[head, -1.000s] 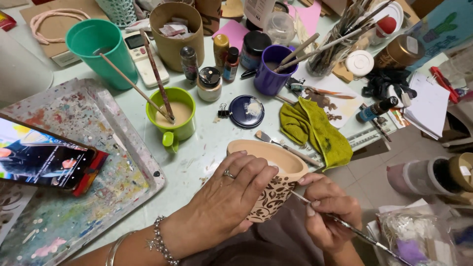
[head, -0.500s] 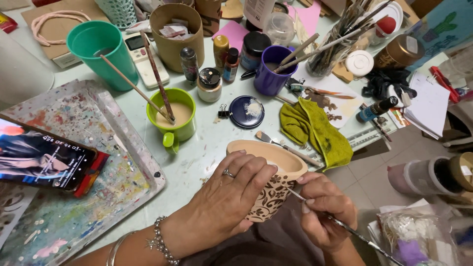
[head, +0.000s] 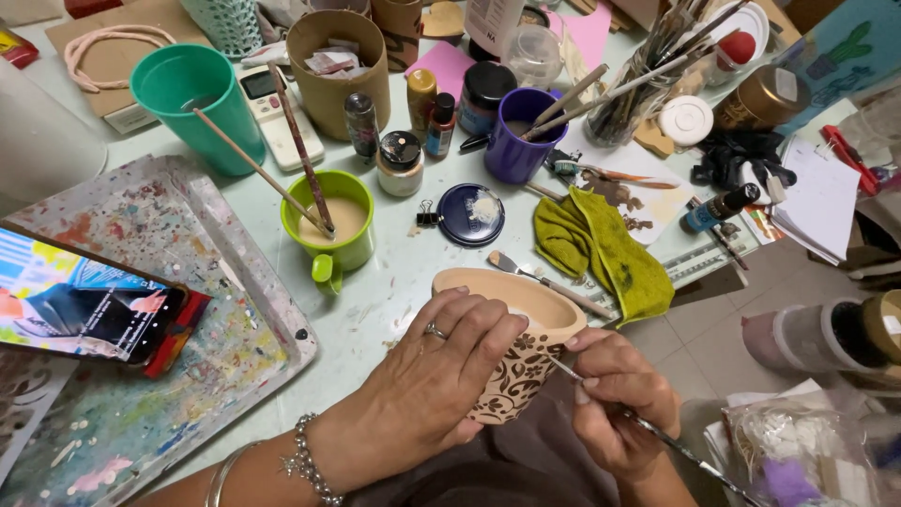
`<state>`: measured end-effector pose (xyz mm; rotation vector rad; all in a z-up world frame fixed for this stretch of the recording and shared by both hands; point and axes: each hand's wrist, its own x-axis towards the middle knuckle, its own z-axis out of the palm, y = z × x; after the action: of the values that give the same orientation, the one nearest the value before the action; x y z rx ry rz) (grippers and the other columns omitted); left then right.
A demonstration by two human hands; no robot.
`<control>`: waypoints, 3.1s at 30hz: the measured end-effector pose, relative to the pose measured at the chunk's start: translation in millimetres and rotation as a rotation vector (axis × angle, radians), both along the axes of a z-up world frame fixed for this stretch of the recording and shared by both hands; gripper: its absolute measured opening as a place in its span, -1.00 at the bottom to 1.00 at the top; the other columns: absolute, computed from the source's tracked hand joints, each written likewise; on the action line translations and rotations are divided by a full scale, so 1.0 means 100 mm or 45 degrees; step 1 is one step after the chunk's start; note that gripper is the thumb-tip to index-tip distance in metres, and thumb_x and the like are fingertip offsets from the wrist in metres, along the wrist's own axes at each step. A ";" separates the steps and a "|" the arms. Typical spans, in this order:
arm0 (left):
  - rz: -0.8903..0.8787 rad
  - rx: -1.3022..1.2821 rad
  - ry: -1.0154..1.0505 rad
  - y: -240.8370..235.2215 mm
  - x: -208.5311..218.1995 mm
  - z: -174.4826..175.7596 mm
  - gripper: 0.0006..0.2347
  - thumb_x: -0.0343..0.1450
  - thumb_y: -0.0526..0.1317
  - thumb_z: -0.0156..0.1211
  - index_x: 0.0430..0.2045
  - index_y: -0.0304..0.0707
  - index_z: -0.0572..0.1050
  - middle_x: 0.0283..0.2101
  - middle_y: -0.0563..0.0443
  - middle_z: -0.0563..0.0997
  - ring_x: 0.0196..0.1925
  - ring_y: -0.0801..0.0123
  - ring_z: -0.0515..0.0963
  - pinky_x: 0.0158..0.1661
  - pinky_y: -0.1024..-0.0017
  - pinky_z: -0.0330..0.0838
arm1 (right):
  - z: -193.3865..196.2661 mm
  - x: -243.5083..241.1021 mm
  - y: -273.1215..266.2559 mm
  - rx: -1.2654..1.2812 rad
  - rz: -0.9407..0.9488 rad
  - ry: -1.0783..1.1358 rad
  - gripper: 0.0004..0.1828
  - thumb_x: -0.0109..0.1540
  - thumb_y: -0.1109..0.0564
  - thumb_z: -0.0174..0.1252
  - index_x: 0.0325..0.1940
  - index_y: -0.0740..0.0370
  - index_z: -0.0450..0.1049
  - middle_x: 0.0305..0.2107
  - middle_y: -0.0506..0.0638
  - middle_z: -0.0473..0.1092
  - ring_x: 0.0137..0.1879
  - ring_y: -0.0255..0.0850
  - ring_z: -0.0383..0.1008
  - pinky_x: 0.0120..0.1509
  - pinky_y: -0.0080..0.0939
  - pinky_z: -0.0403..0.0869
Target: Painting intricate floral patterns on a ceramic pot using a fine brush
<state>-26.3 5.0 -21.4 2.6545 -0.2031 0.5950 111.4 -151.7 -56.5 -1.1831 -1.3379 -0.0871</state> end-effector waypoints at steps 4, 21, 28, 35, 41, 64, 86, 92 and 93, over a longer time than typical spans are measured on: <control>-0.010 0.039 0.003 0.00 0.01 0.00 -0.11 -0.16 -0.14 0.49 0.03 -0.43 0.10 -0.01 -0.16 0.24 0.08 0.13 0.25 0.20 0.16 0.01 | -0.03 0.02 -0.02 -0.023 0.012 -0.006 -0.90 0.06 0.29 -0.08 -0.39 0.19 0.17 -0.61 0.05 0.22 -0.45 -0.19 0.25 -0.04 -0.05 0.42; 0.000 0.029 0.013 0.00 0.00 0.00 -0.09 -0.17 -0.12 0.52 0.03 -0.42 0.10 -0.01 -0.17 0.24 0.05 0.07 0.25 0.18 0.16 0.01 | 0.01 -0.04 0.02 -0.004 -0.021 0.046 -0.90 0.09 0.28 -0.10 -0.39 0.20 0.12 -0.61 0.10 0.22 -0.45 -0.15 0.25 -0.05 -0.07 0.40; 0.008 0.021 0.017 0.00 0.00 0.01 -0.11 -0.14 -0.12 0.51 0.04 -0.41 0.09 -0.01 -0.15 0.23 0.06 0.07 0.24 0.19 0.16 0.00 | 0.00 -0.02 0.01 -0.031 -0.020 0.059 -0.90 0.10 0.26 -0.07 -0.39 0.18 0.13 -0.61 0.08 0.22 -0.43 -0.14 0.27 -0.03 -0.06 0.40; -0.024 -0.028 0.019 0.01 0.01 0.00 -0.09 -0.18 -0.16 0.53 0.03 -0.43 0.09 -0.01 -0.16 0.22 0.05 0.05 0.24 0.19 0.12 0.00 | 0.01 -0.02 0.03 0.003 -0.028 0.047 -0.91 0.08 0.27 -0.07 -0.40 0.21 0.14 -0.62 0.11 0.22 -0.44 -0.12 0.28 -0.08 -0.08 0.42; -0.011 -0.012 0.021 0.00 0.00 0.00 -0.10 -0.15 -0.14 0.52 0.03 -0.42 0.09 -0.01 -0.16 0.23 0.05 0.04 0.24 0.19 0.13 0.00 | -0.01 -0.04 0.02 0.007 -0.040 0.067 -0.91 0.10 0.26 -0.09 -0.39 0.20 0.13 -0.63 0.10 0.21 -0.44 -0.13 0.27 -0.08 -0.08 0.42; 0.406 0.354 0.220 0.18 -0.18 0.17 0.01 -0.24 0.08 0.47 0.05 -0.39 0.06 -0.01 -0.17 0.23 0.10 0.09 0.23 0.24 0.13 -0.07 | -0.43 0.46 0.15 -0.336 -0.301 0.935 -0.89 0.23 0.22 -0.14 -0.20 0.32 0.21 -0.43 0.09 0.28 -0.40 -0.23 0.29 -0.36 -0.28 0.41; 0.586 0.324 0.354 0.15 -0.17 0.09 -0.03 -0.26 0.07 0.42 0.01 -0.39 0.12 -0.01 -0.19 0.25 0.09 0.08 0.28 0.22 0.09 0.02 | -0.62 0.36 0.37 -0.778 -0.514 0.431 -0.91 0.19 0.18 0.00 -0.34 0.25 0.38 -0.55 -0.11 0.25 -0.46 -0.40 0.15 -0.36 -0.41 0.14; 0.561 0.327 0.315 0.13 -0.16 0.11 -0.07 -0.21 0.07 0.42 0.00 -0.41 0.14 -0.04 -0.20 0.28 0.05 0.06 0.30 0.19 0.08 0.05 | -0.60 0.34 0.37 -0.779 -0.501 0.460 -0.91 0.19 0.18 -0.01 -0.34 0.24 0.37 -0.57 -0.12 0.25 -0.49 -0.41 0.14 -0.39 -0.41 0.13; 0.552 0.310 0.282 0.12 -0.16 0.12 -0.12 -0.15 0.05 0.40 -0.01 -0.42 0.16 -0.06 -0.21 0.30 0.01 0.04 0.31 0.18 0.07 0.06 | -0.58 0.33 0.38 -0.799 -0.514 0.475 -0.91 0.19 0.17 0.00 -0.34 0.23 0.37 -0.54 -0.12 0.26 -0.48 -0.42 0.15 -0.39 -0.41 0.13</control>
<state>-42.3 17.4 -9.5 2.9952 0.3989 0.4175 144.5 -114.2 -114.7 -1.8843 -0.7944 0.2736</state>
